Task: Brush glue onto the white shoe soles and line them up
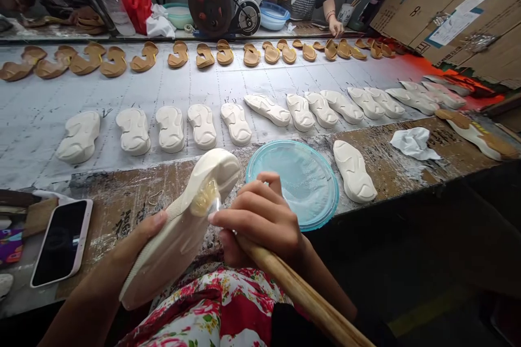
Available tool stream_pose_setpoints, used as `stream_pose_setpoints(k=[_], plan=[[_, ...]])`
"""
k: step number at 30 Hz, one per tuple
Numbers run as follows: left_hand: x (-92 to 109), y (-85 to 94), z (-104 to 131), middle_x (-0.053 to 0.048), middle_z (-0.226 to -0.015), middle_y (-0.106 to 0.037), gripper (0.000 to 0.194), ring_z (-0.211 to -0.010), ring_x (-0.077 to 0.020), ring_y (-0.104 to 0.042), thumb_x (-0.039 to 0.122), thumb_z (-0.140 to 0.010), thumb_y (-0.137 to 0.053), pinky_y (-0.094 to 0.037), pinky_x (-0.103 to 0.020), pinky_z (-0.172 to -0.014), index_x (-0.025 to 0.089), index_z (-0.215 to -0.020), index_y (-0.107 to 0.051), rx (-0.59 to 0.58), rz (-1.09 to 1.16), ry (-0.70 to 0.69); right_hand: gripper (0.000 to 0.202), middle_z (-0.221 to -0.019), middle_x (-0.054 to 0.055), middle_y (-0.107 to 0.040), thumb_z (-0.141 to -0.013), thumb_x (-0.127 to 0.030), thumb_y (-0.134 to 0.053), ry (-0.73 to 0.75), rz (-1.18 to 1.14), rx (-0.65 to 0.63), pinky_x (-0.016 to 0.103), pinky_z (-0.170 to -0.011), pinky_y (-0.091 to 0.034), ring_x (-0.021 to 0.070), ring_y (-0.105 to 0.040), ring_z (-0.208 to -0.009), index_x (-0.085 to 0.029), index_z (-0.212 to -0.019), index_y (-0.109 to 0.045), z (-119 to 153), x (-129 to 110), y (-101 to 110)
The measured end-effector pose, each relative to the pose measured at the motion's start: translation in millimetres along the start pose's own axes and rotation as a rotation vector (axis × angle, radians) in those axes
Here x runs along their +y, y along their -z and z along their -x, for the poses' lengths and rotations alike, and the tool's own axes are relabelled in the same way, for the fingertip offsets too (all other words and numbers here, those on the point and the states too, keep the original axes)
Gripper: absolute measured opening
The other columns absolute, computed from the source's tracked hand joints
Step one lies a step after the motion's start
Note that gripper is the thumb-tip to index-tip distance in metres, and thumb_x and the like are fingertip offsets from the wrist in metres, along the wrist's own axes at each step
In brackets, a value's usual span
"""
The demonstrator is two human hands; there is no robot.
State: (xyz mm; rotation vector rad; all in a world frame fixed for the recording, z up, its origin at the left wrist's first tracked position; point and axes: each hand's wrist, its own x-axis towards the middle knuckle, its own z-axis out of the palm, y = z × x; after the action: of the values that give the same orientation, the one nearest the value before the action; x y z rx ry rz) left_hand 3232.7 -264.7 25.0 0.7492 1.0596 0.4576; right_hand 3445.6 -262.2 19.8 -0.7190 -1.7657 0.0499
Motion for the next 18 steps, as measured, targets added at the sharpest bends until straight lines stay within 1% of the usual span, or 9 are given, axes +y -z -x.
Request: stream_pose_setpoints(k=[4, 6, 7, 9, 11, 13, 14, 16, 18], plan=[[-1.8, -12.3, -3.2, -0.003, -0.078, -0.066, 0.053, -0.084, -0.0231, -0.057, 0.063, -0.073, -0.064, -0.046, -0.032, -0.081, 0.018, -0.102, -0.068, -0.025, 0.221, -0.011, 0.010, -0.059, -0.002, -0.056, -0.083, -0.016, -0.054, -0.018, -0.085, -0.033, 0.036, -0.066, -0.038, 0.0123, -0.052, -0.055, -0.015, -0.082, -0.063, 6.1, -4.1, -7.4], [-2.3, -17.4, -4.3, -0.005, -0.080, -0.067, 0.050, -0.086, -0.0245, -0.057, 0.061, -0.076, -0.061, -0.045, -0.033, -0.083, 0.017, -0.098, -0.070, -0.006, 0.197, -0.060, 0.010, -0.058, -0.002, -0.055, -0.083, -0.017, -0.054, -0.006, -0.104, -0.051, 0.035, -0.064, -0.037, 0.0120, -0.050, -0.054, -0.014, -0.082, -0.063, 7.2, -5.4, -7.4], [-2.0, -19.3, -4.7, -0.005, -0.080, -0.066, 0.047, -0.085, -0.0242, -0.056, 0.059, -0.079, -0.059, -0.044, -0.033, -0.083, 0.017, -0.098, -0.070, 0.026, 0.131, -0.117, 0.010, -0.057, -0.002, -0.055, -0.083, -0.016, -0.054, 0.000, -0.107, -0.067, 0.035, -0.064, -0.037, 0.0119, -0.050, -0.054, -0.014, -0.082, -0.063, 6.9, -5.8, -6.2], [-0.2, -21.8, -5.0, -0.005, -0.088, -0.066, 0.043, -0.088, -0.0246, -0.055, 0.053, -0.084, -0.055, -0.041, -0.032, -0.086, 0.019, -0.105, -0.071, 0.120, -0.080, -0.304, 0.009, -0.057, -0.003, -0.054, -0.082, -0.014, -0.055, 0.007, -0.112, -0.113, 0.035, -0.065, -0.037, 0.0116, -0.049, -0.054, -0.014, -0.081, -0.063, 5.0, -6.2, -2.1], [2.7, -22.6, -5.5, -0.005, -0.109, -0.062, 0.042, -0.106, -0.0275, -0.050, 0.047, -0.088, -0.051, -0.034, -0.031, -0.097, 0.023, -0.118, -0.067, 0.207, -0.324, -0.505, 0.007, -0.057, -0.003, -0.054, -0.080, -0.013, -0.056, 0.011, -0.142, -0.183, 0.036, -0.069, -0.039, 0.0113, -0.049, -0.054, -0.015, -0.081, -0.063, 2.4, -6.5, 2.4], [5.2, -21.4, -6.8, -0.003, -0.127, -0.053, 0.043, -0.121, -0.0285, -0.041, 0.046, -0.090, -0.047, -0.026, -0.029, -0.104, 0.026, -0.125, -0.063, 0.236, -0.523, -0.611, 0.005, -0.057, -0.004, -0.055, -0.079, -0.013, -0.058, 0.009, -0.190, -0.254, 0.037, -0.071, -0.039, 0.0109, -0.048, -0.055, -0.015, -0.080, -0.063, 0.8, -6.9, 5.1], [5.7, -20.1, -7.9, -0.002, -0.130, -0.051, 0.043, -0.123, -0.0282, -0.040, 0.045, -0.091, -0.045, -0.025, -0.029, -0.104, 0.027, -0.128, -0.060, 0.218, -0.578, -0.608, 0.005, -0.058, -0.003, -0.055, -0.080, -0.014, -0.058, 0.007, -0.214, -0.282, 0.037, -0.072, -0.039, 0.0108, -0.048, -0.055, -0.015, -0.080, -0.063, 0.8, -7.1, 5.4], [4.9, -17.2, -11.4, -0.002, -0.123, -0.056, 0.045, -0.110, -0.0255, -0.050, 0.047, -0.092, -0.045, -0.033, -0.029, -0.097, 0.027, -0.130, -0.058, 0.146, -0.511, -0.524, 0.007, -0.059, -0.003, -0.056, -0.084, -0.018, -0.057, 0.013, -0.247, -0.294, 0.036, -0.073, -0.039, 0.0111, -0.049, -0.056, -0.015, -0.082, -0.063, 2.7, -7.2, 3.8], [2.2, -15.9, -16.3, -0.004, -0.102, -0.065, 0.048, -0.086, -0.0222, -0.057, 0.047, -0.089, -0.050, -0.042, -0.029, -0.081, 0.020, -0.128, -0.059, 0.073, -0.176, -0.380, 0.013, -0.060, -0.002, -0.057, -0.089, -0.021, -0.053, 0.034, -0.260, -0.278, 0.035, -0.073, -0.039, 0.0116, -0.052, -0.058, -0.014, -0.085, -0.064, 6.3, -6.6, 0.3]])
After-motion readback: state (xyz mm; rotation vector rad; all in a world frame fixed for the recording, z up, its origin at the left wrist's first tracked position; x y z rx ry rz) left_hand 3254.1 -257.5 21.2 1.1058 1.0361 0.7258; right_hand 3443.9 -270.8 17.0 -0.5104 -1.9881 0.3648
